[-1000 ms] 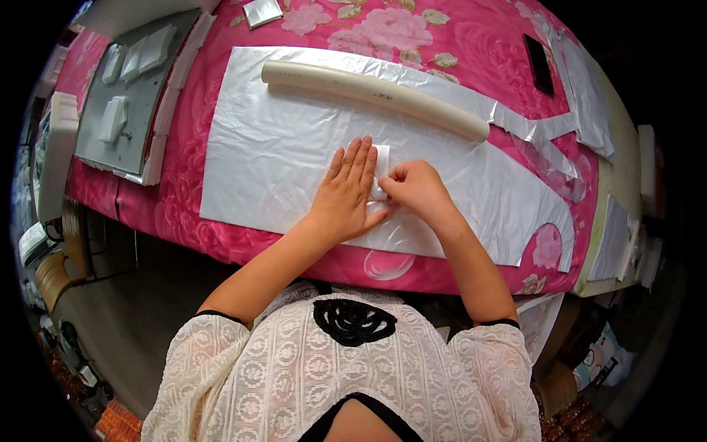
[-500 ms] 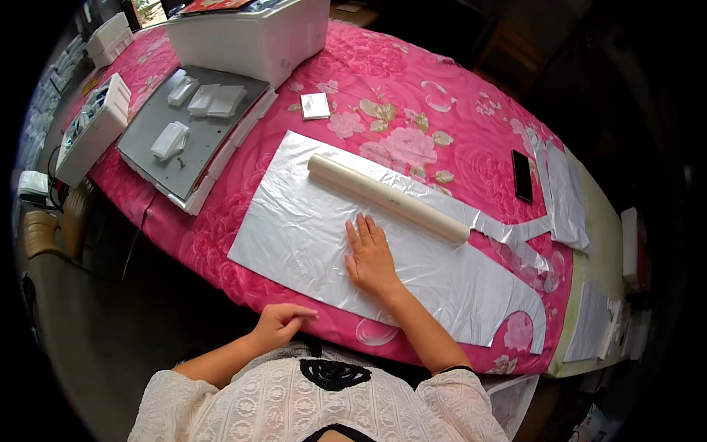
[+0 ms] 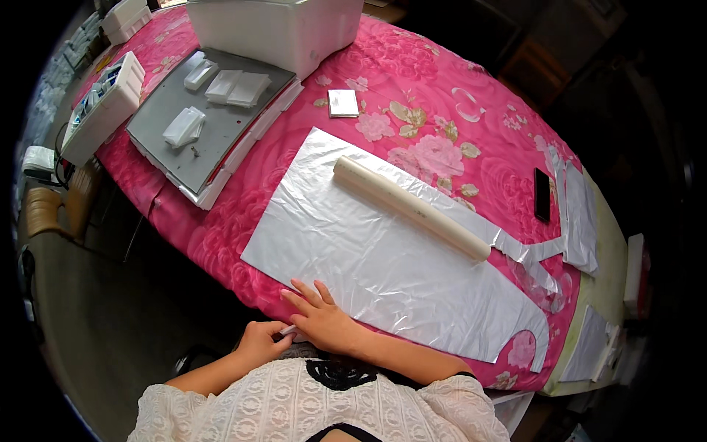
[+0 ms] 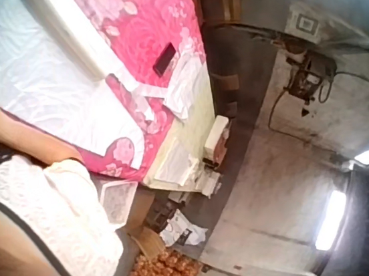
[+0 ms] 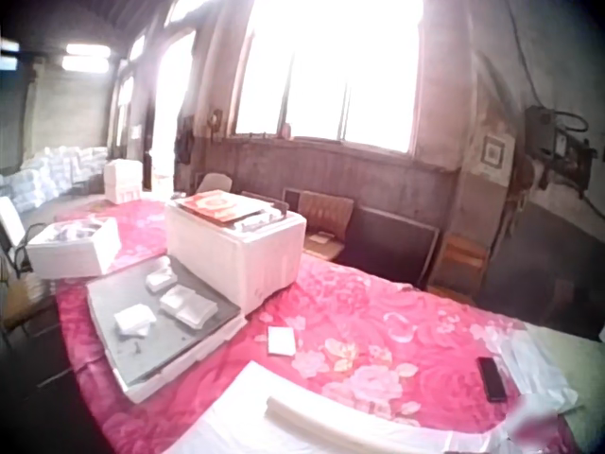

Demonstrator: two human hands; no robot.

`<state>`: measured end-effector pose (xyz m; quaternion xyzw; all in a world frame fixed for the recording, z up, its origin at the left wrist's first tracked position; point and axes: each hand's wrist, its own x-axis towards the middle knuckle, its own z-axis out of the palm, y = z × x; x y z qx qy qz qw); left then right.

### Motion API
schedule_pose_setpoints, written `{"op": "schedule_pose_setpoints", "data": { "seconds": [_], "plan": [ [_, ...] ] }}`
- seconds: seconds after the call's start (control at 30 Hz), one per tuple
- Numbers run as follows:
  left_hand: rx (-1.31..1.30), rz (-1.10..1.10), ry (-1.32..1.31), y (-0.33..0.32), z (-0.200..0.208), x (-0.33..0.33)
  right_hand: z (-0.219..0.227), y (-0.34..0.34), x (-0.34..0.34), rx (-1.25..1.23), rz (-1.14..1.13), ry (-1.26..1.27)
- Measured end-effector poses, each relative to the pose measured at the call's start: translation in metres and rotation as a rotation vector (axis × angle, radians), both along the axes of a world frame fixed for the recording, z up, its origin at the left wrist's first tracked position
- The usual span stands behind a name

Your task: The person wraps small white rectangular items in clear plastic film on a pink floral tablecloth. They unroll the film, place an item on it, fold the film around the item, and set the wrapped item aside. The process is repeated multiple times.

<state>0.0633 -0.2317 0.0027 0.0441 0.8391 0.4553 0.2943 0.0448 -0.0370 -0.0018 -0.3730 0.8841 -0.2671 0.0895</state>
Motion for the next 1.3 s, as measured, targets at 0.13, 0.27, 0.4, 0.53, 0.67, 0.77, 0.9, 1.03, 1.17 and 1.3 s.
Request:
{"op": "schedule_pose_setpoints", "data": {
  "seconds": [0.13, 0.27, 0.4, 0.53, 0.67, 0.77, 0.9, 1.03, 1.17, 1.3],
  "plan": [
    [0.088, -0.063, 0.514, 0.014, 0.026, -0.038, 0.027, 0.048, -0.057, -0.242, -0.044, 0.019],
    [0.22, 0.011, 0.523, 0.014, 0.034, -0.069, 0.036, 0.078, -0.193, -0.531, -0.599, -0.114],
    [0.314, -0.116, 0.506, 0.043, 0.025, -0.088, 0.005, 0.116, -0.335, -0.68, -0.974, -0.188],
    [0.31, -0.227, 0.531, 0.057, 0.022, -0.09, -0.007, 0.108, -0.373, -0.216, -1.225, -0.029],
    [0.235, -0.281, 0.63, 0.056, 0.016, -0.094, 0.006, 0.101, -0.347, 0.14, -1.151, 0.108],
    [0.219, -0.3, 0.678, 0.054, 0.013, -0.096, 0.019, 0.138, -0.279, -0.013, -0.912, 0.125],
    [0.264, -0.365, 0.668, 0.07, 0.012, -0.097, 0.036, 0.21, -0.122, 0.075, -0.787, 0.013],
    [0.281, -0.559, 0.568, 0.117, 0.008, -0.092, 0.024, 0.227, -0.008, 0.181, -0.998, 0.019],
    [0.194, -0.669, 0.668, 0.174, -0.003, -0.073, 0.026, 0.178, 0.061, -0.067, -0.924, -0.1],
    [0.13, -0.734, 0.691, 0.21, -0.013, -0.052, -0.002, 0.192, 0.097, -0.067, -0.843, 0.01]
  ]
}}
